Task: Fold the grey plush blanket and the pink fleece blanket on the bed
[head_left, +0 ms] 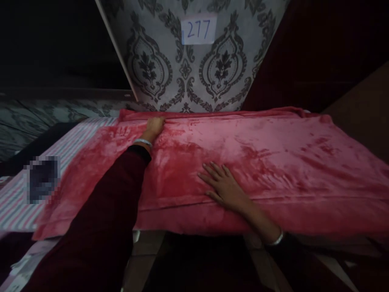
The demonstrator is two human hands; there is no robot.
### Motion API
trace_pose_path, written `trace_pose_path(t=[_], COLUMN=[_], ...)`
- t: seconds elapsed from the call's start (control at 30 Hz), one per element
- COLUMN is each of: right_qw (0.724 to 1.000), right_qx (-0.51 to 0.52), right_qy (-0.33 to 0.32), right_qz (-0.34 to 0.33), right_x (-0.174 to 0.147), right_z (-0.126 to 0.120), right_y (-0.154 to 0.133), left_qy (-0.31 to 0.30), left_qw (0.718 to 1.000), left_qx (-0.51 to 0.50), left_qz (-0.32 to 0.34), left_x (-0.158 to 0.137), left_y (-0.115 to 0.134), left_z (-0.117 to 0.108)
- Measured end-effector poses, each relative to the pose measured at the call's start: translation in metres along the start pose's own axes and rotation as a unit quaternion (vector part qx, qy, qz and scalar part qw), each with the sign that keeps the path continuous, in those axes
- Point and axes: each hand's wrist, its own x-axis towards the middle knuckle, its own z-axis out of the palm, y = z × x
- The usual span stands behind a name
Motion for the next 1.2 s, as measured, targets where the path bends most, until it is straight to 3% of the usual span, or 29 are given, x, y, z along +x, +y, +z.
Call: trace_pose_path(t=[0.23,0.47,0.73,0.87,1.07,1.2], right_qw=[1.0,0.999,0.996,0.996,0.997,0.998], right_qx=[-0.017,0.048,0.092,0.087,0.07,0.063], right_qy=[0.006,0.002,0.011,0.011,-0.009,0.002], right_qz=[-0.008,0.007,-0.018,0.004,0.02,0.022], right_x=[-0.009,-0.011,-0.014,-0.012,-0.015,-0.016], right_z=[0.011,0.007,0.0,-0.003,0.007,0.009], right_y=[0.008,0.006,-0.025,-0.023,-0.02,-0.021], left_qy=[-0.02,-0.006,0.0,0.033,0.004,-0.012], left_qw=[0.999,0.996,1.0,0.999,1.0,1.0], left_qx=[0.026,0.013,-0.007,-0.03,-0.022,-0.011], left_qz=[-0.019,0.085,0.022,0.004,-0.002,0.009], left_x=[0.007,-0.001,0.017,0.033,0.034,0.031], left_y=[-0.016,-0.018,-0.018,-0.024,-0.033,-0.029], left_z=[0.017,0.013,0.026,0.031,0.048,0.038])
